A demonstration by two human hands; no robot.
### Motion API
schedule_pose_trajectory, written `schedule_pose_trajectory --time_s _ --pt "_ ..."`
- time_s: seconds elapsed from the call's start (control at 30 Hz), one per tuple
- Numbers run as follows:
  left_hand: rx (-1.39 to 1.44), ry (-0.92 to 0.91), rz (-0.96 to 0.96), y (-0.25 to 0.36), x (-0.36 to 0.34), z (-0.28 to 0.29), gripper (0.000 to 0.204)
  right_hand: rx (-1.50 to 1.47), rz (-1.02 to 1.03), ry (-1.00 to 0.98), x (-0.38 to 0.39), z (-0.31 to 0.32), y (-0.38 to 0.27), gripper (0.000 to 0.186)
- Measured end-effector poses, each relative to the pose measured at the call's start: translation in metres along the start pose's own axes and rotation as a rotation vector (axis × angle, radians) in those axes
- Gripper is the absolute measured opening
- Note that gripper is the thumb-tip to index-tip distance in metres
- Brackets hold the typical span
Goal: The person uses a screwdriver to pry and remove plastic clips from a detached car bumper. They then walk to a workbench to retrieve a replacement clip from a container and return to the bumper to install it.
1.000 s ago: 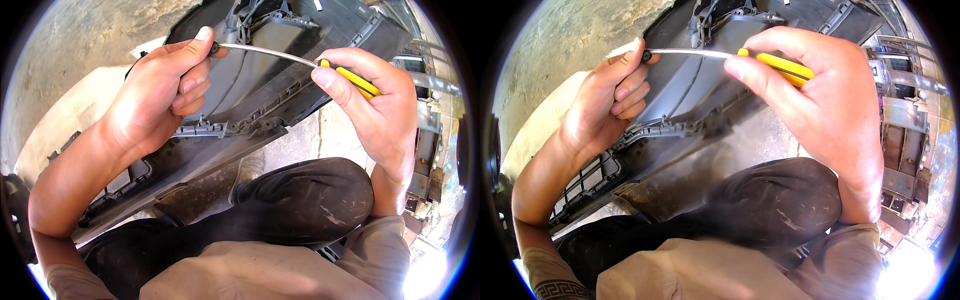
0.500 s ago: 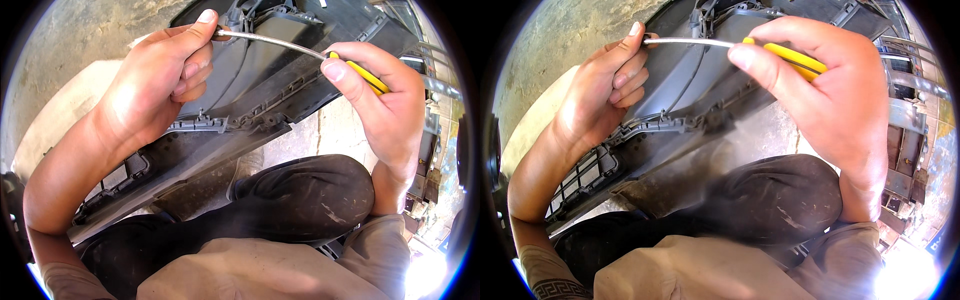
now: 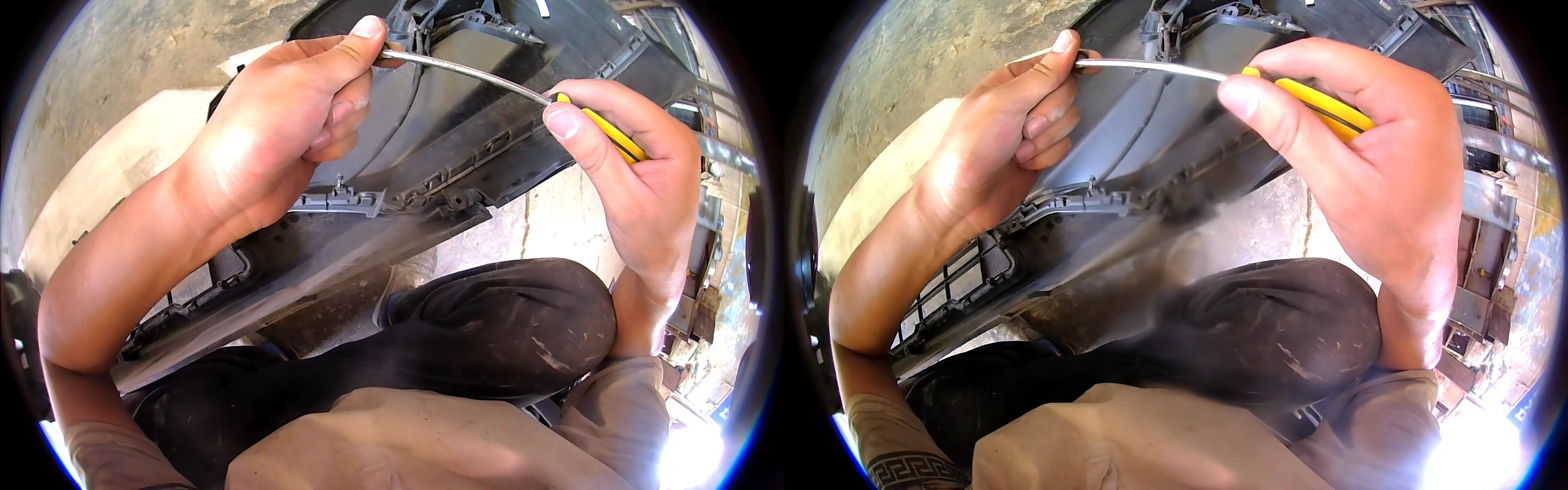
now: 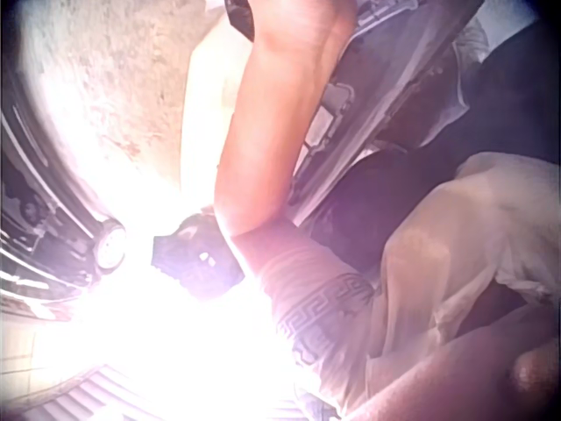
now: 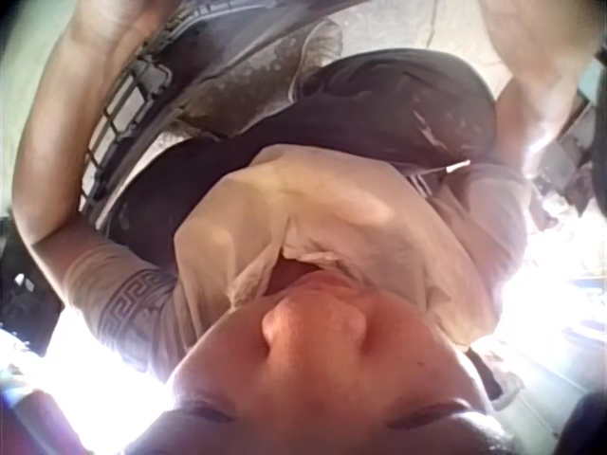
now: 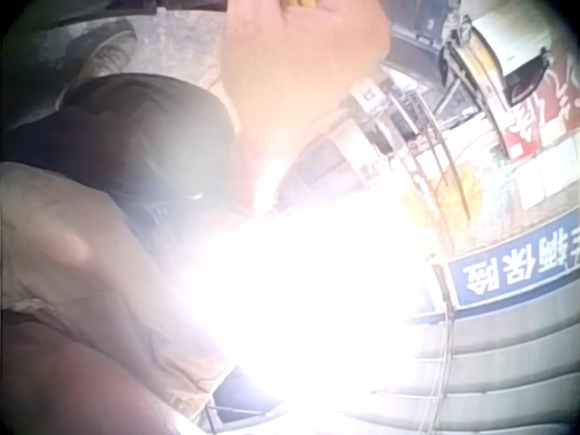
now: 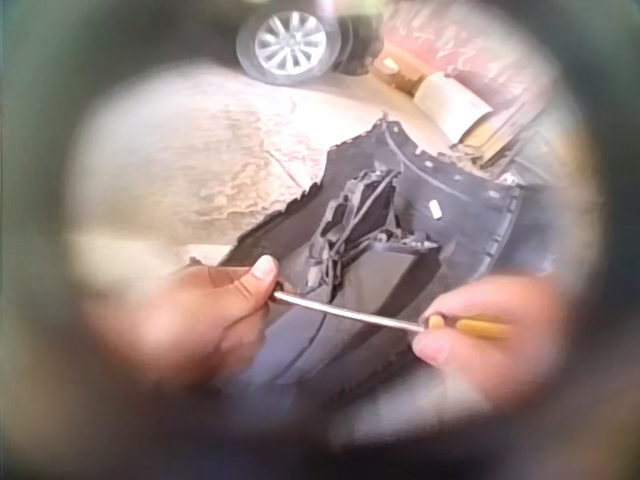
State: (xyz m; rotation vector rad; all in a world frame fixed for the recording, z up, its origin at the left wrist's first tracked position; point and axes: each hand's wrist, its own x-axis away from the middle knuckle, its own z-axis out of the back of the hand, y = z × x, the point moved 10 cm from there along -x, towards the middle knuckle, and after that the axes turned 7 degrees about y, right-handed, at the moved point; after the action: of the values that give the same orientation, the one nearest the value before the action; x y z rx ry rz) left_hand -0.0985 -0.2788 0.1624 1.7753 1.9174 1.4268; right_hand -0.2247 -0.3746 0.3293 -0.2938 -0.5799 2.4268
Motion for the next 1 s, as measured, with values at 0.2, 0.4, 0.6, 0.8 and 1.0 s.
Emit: schedule_pose_trajectory --time_s 0.2,0.4,0.6,0.8,1.0 --pt "0.003 -0.019 -0.015 0.000 -0.002 0.002 0.035 0.050 -0.002 0.028 0.001 0.002 -0.006 0.023" --pt "0.018 0.049 0.041 -0.011 -0.002 0.000 0.036 0.320 0.355 0.111 0.006 -0.004 -0.036 0.026" --pt "0.068 0.004 0.082 -0.019 -0.007 0.004 0.036 0.368 0.470 0.101 0.006 -0.009 -0.045 0.026" --pt "0.119 -0.009 0.034 -0.007 -0.007 0.001 0.034 0.090 0.107 0.092 0.001 -0.004 -0.013 0.024" --pt "0.083 0.032 -0.056 0.010 -0.010 0.001 0.035 0.233 0.163 0.134 0.000 0.005 -0.015 0.024"
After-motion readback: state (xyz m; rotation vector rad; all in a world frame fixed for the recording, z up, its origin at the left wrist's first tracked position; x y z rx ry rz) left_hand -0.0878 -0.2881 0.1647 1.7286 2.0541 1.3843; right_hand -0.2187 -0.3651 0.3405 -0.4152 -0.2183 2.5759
